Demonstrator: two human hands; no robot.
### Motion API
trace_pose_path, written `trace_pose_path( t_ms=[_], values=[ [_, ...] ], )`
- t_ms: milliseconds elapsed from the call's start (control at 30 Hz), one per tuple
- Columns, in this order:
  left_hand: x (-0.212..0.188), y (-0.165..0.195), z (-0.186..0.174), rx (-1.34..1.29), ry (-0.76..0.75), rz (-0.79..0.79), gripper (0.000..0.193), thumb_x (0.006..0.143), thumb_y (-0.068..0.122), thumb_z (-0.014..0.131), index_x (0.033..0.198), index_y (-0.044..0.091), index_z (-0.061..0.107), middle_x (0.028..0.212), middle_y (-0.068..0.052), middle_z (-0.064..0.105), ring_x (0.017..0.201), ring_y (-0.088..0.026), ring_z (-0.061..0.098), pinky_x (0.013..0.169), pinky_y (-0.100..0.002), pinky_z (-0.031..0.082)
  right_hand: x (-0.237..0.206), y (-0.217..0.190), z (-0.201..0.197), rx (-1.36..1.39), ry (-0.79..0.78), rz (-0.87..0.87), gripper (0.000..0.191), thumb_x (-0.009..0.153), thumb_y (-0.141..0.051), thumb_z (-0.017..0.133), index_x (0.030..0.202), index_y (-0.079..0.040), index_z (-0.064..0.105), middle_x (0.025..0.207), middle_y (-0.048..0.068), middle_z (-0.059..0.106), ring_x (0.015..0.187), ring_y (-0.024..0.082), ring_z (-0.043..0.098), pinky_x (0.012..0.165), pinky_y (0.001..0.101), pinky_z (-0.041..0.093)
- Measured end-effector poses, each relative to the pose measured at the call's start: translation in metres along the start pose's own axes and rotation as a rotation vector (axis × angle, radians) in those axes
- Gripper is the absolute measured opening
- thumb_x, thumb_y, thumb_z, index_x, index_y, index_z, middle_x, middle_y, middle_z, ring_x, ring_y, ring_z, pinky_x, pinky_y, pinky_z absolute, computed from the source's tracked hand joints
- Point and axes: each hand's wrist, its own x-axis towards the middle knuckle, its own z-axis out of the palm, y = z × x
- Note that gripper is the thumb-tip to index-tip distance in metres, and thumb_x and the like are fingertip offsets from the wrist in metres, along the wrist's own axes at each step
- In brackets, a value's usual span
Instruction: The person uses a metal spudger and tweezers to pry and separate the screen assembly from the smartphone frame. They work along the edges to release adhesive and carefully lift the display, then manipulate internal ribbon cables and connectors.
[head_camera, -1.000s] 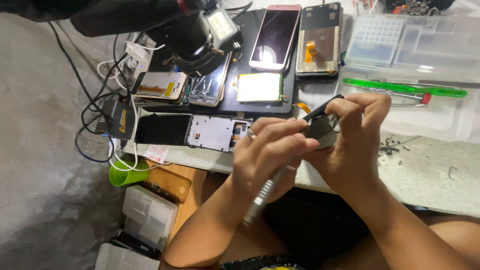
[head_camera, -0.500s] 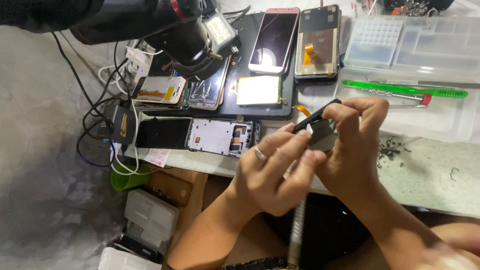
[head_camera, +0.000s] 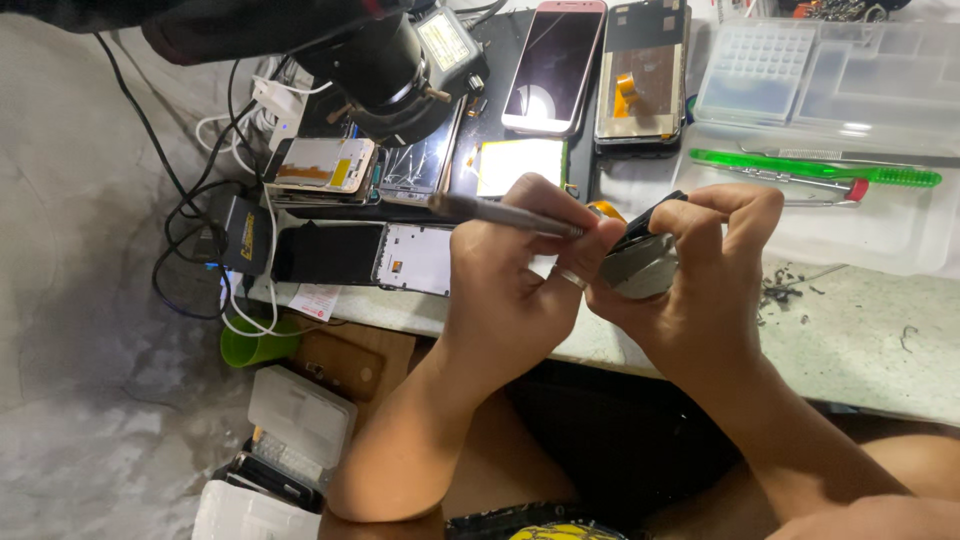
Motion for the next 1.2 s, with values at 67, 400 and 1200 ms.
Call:
trace_pose_path(
  t_ms=[67, 400, 1200],
  values=[
    [0.001, 0.0, 0.0, 0.007, 0.01, -0.02, 0.011, 0.102, 0.007, 0.074, 0.101, 0.002, 0.065, 0.09, -0.006, 0.071, 0.079, -0.012, 0.076, 0.071, -0.022, 0.062, -0.001, 0.002, 0.0, 0.01, -0.002, -0.002, 0.072, 0.076, -0.027, 0.096, 0.125, -0.011, 0.046, 0.125, 0.018, 0.037, 0.112, 0.033, 0.049, 0.085, 0.0454, 0.049],
    [-0.005, -0.002, 0.01, 0.045, 0.064, 0.044, 0.011, 0.103, 0.009, 0.076, 0.103, 0.003, 0.066, 0.089, -0.007, 0.071, 0.08, -0.012, 0.076, 0.072, -0.023, 0.063, 0.001, 0.005, 0.001, -0.01, 0.001, 0.003, 0.07, 0.08, -0.033, 0.096, 0.122, -0.009, 0.045, 0.121, 0.019, 0.039, 0.113, 0.033, 0.046, 0.085, 0.0455, 0.049],
    [-0.009, -0.008, 0.02, -0.057, 0.108, 0.014, 0.014, 0.105, 0.008, 0.074, 0.099, -0.001, 0.063, 0.086, -0.008, 0.069, 0.078, -0.011, 0.072, 0.071, -0.022, 0.059, 0.005, 0.011, 0.001, 0.036, 0.008, -0.013, 0.066, 0.086, -0.033, 0.095, 0.119, -0.005, 0.045, 0.116, 0.015, 0.045, 0.112, 0.027, 0.042, 0.09, 0.0401, 0.048]
  ],
)
